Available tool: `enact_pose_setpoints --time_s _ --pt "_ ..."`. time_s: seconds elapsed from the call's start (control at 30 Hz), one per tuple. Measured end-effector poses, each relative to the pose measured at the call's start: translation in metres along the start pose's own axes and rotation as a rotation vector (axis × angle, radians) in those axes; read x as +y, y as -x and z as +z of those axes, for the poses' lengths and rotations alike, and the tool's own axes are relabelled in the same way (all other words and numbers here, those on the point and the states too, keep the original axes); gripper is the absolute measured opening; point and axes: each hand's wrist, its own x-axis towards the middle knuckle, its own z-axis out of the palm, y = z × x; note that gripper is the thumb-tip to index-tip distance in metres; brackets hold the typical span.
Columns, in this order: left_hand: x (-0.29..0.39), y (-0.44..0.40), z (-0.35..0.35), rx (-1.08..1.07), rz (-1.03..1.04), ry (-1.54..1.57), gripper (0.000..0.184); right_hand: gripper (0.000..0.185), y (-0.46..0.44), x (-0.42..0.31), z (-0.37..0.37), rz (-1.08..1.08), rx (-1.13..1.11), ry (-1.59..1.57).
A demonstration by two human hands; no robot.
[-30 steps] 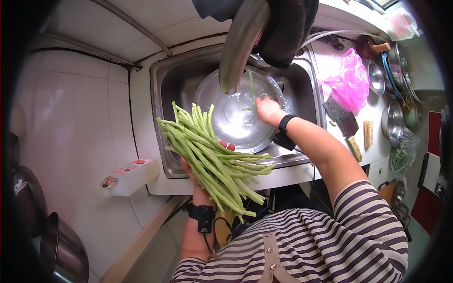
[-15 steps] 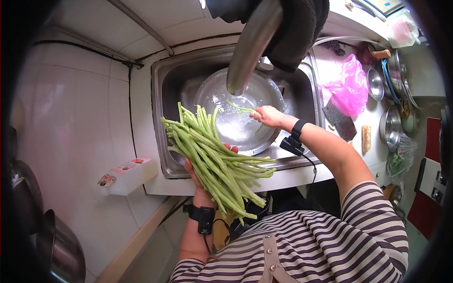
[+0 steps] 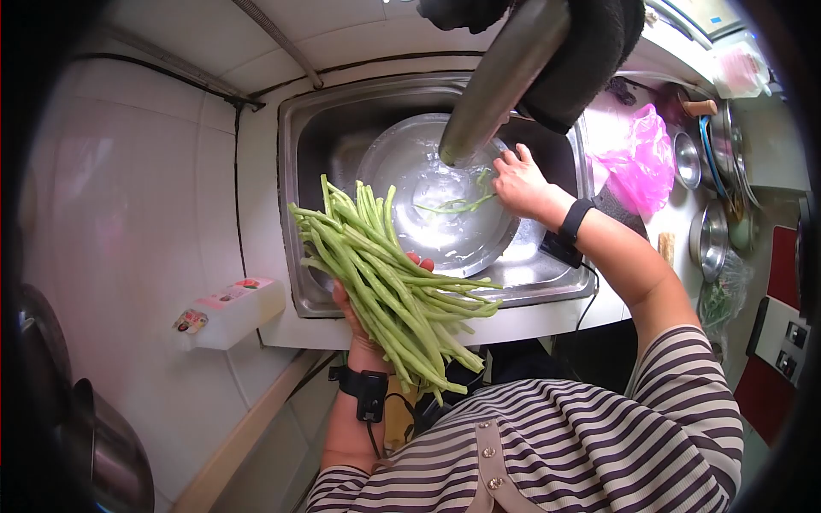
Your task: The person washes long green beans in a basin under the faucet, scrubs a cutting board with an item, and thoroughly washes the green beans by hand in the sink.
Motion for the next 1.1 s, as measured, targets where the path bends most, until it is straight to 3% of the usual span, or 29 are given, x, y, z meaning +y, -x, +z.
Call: enact_pose_setpoints --time_s 0.1,0.13,0.23,0.27,0.37,0.4,0.5,0.53,0.67,0.77,0.9,0.93,1.03,1.07,1.1 --pt "0.001 0.001 -0.002 0.000 -0.002 0.020 0.087 0.054 -0.007 -0.010 0.017 -0.078 0.353 0.004" --pt "0.001 0.002 -0.004 0.005 -0.001 0.026 0.087 0.063 -0.010 -0.016 0.009 -0.104 0.143 -0.112" --pt "-0.001 0.004 -0.013 0.028 0.006 0.075 0.095 0.058 -0.025 -0.033 0.029 -0.227 0.107 -0.187" --pt "0.000 0.003 -0.014 0.023 0.011 0.079 0.098 0.047 -0.032 -0.038 0.049 -0.189 0.115 -0.146" --pt "0.001 0.003 -0.015 -0.009 0.020 0.061 0.101 0.038 -0.052 -0.040 0.059 -0.008 -0.221 -0.129" --pt "0.001 0.004 -0.015 -0.013 0.014 0.073 0.101 0.028 -0.047 -0.039 0.059 -0.030 -0.075 -0.013" --pt "0.001 0.003 -0.014 -0.032 0.004 0.094 0.103 0.024 -0.047 -0.033 0.049 -0.125 -0.331 -0.140" --pt "0.002 0.002 -0.014 -0.036 0.007 0.087 0.103 0.025 -0.045 -0.030 0.056 -0.285 -0.256 -0.087" --pt "0.005 0.003 -0.022 -0.049 0.010 0.020 0.104 0.022 -0.022 -0.032 -0.002 -0.366 -0.330 -0.334" --pt "0.004 0.004 -0.017 -0.071 -0.005 0.176 0.104 0.019 -0.026 -0.042 0.010 -0.468 0.041 -0.601" --pt "0.008 0.005 -0.020 -0.073 -0.001 0.122 0.103 0.021 -0.057 -0.066 0.020 -0.361 0.396 -0.476" --pt "0.008 0.005 -0.022 -0.078 0.004 0.110 0.102 0.022 -0.066 -0.069 0.029 -0.383 0.368 -0.396" --pt "0.007 0.004 -0.026 -0.036 0.012 0.075 0.101 0.026 -0.078 -0.082 0.059 -0.307 -0.005 -0.433" --pt "0.006 0.005 -0.025 -0.015 0.014 0.067 0.100 0.027 -0.075 -0.086 0.071 -0.318 0.056 -0.384" --pt "0.005 0.005 -0.024 -0.002 0.008 0.072 0.099 0.027 -0.066 -0.082 0.067 -0.333 -0.033 -0.365"
